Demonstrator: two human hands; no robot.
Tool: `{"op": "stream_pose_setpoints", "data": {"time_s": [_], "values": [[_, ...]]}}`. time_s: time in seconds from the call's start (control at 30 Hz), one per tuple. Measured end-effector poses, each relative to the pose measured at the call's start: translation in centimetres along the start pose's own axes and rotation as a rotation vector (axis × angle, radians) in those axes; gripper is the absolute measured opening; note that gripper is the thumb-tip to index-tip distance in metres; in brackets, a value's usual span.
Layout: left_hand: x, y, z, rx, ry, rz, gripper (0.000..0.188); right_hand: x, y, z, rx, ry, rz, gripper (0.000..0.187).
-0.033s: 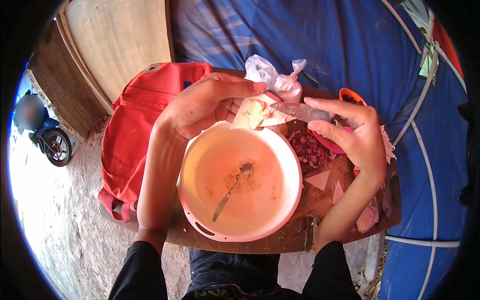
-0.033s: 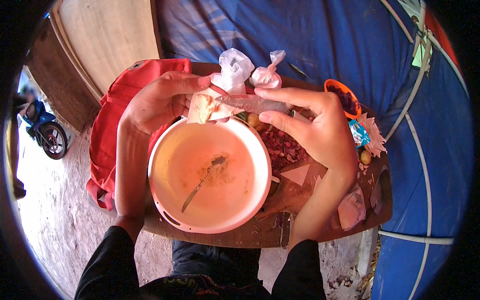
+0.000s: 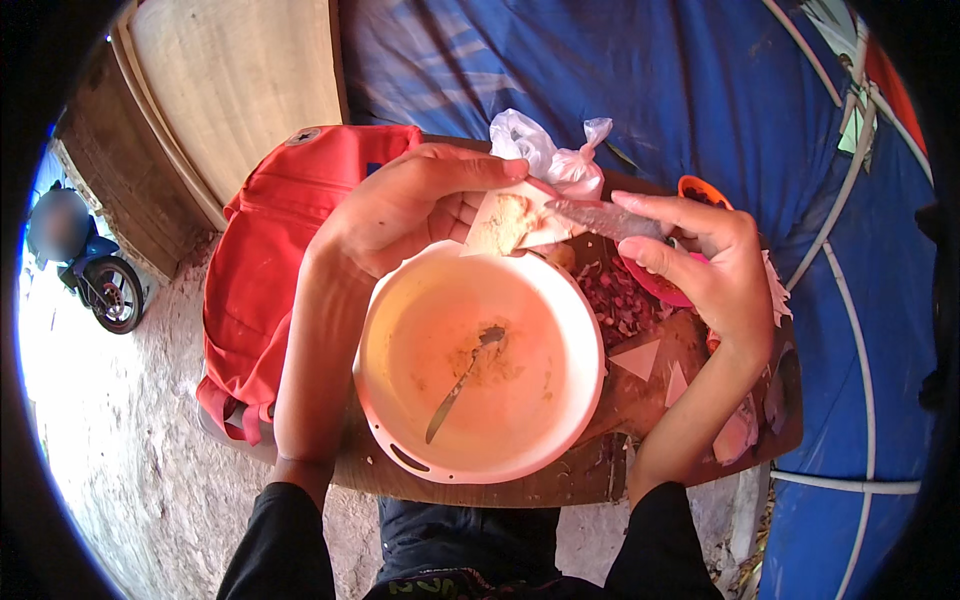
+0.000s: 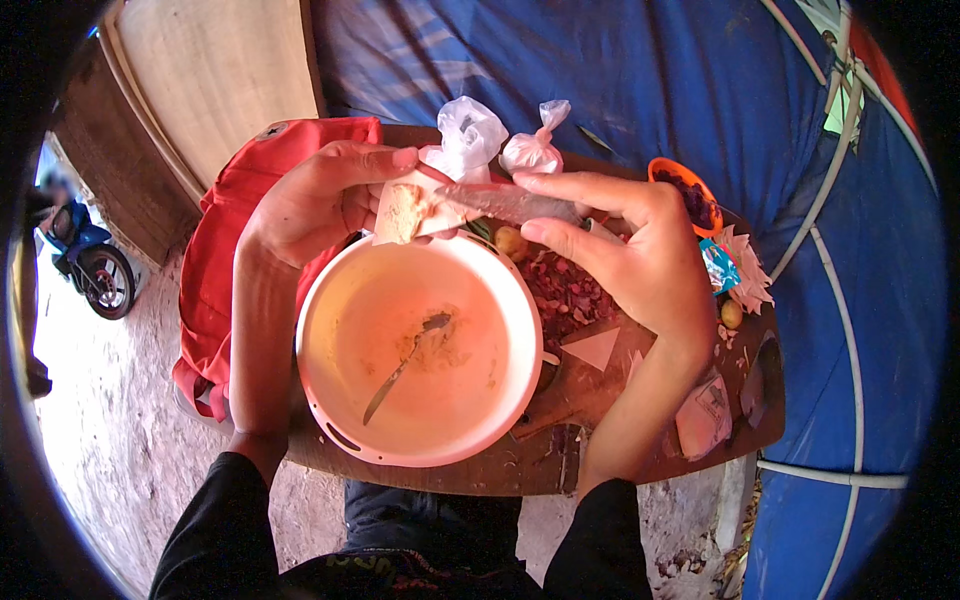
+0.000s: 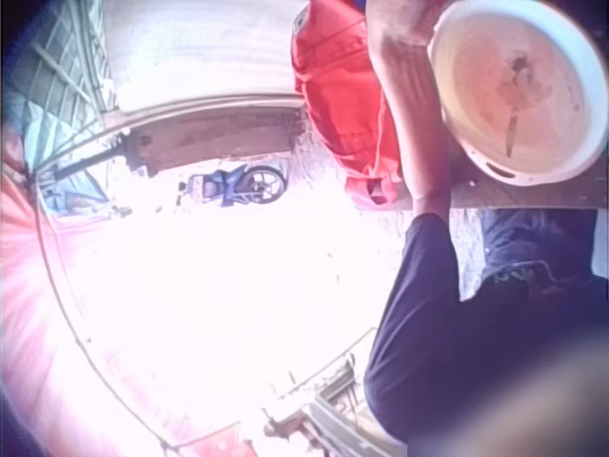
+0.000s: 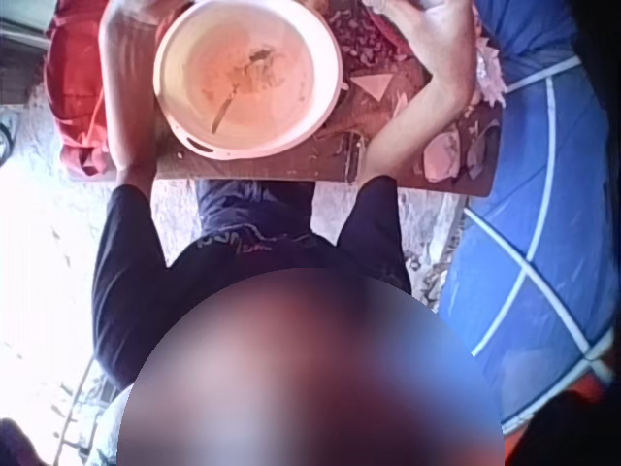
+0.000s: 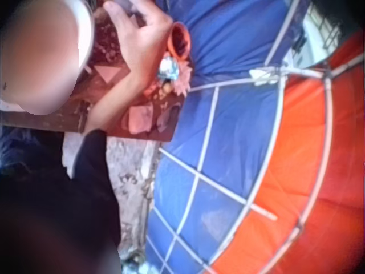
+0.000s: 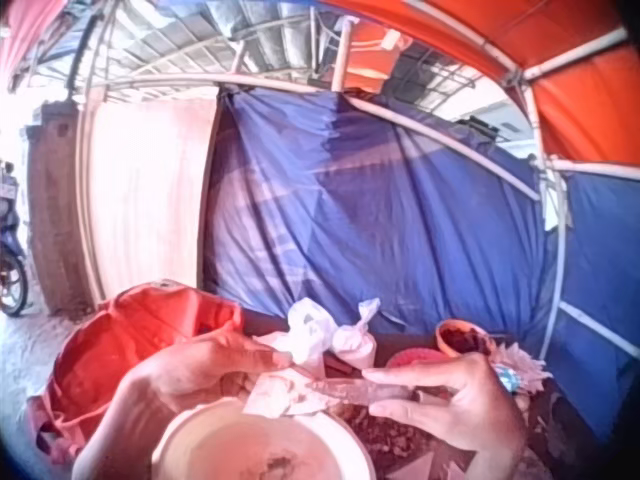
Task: The person assembles small food items by spreading a paste onto triangular wrappers using a knife, then folding them. The person repeats this process multiple times, handling wrappers and a knife throughout.
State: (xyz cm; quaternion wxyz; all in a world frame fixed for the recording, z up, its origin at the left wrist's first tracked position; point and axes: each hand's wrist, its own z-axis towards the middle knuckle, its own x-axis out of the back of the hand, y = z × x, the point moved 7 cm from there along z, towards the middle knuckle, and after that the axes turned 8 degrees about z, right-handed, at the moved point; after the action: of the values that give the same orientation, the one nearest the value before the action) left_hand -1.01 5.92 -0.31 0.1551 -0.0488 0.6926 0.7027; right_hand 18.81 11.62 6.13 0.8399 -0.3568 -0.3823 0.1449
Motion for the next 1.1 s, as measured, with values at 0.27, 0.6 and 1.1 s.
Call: {"op": "stream_pose_setpoints", "data": {"time_s": [0.27,0.6,1.1], "values": [[0.5,1.6,0.4,-0.135,0.179,-0.046,0.038,-0.1,2.3,0.4,-0.318,-0.004,0.632,0.046],[-0.3,1.4,0.2,-0.205,0.192,-0.154,0.033,-0.8,2.6,1.7,-0.131,0.103,0.455,0.037],[-0.9,1.4,0.0,-0.349,0.395,-0.087,0.038,-4.1,1.4,2.0,-0.075,0.383,0.380,0.032]]}}
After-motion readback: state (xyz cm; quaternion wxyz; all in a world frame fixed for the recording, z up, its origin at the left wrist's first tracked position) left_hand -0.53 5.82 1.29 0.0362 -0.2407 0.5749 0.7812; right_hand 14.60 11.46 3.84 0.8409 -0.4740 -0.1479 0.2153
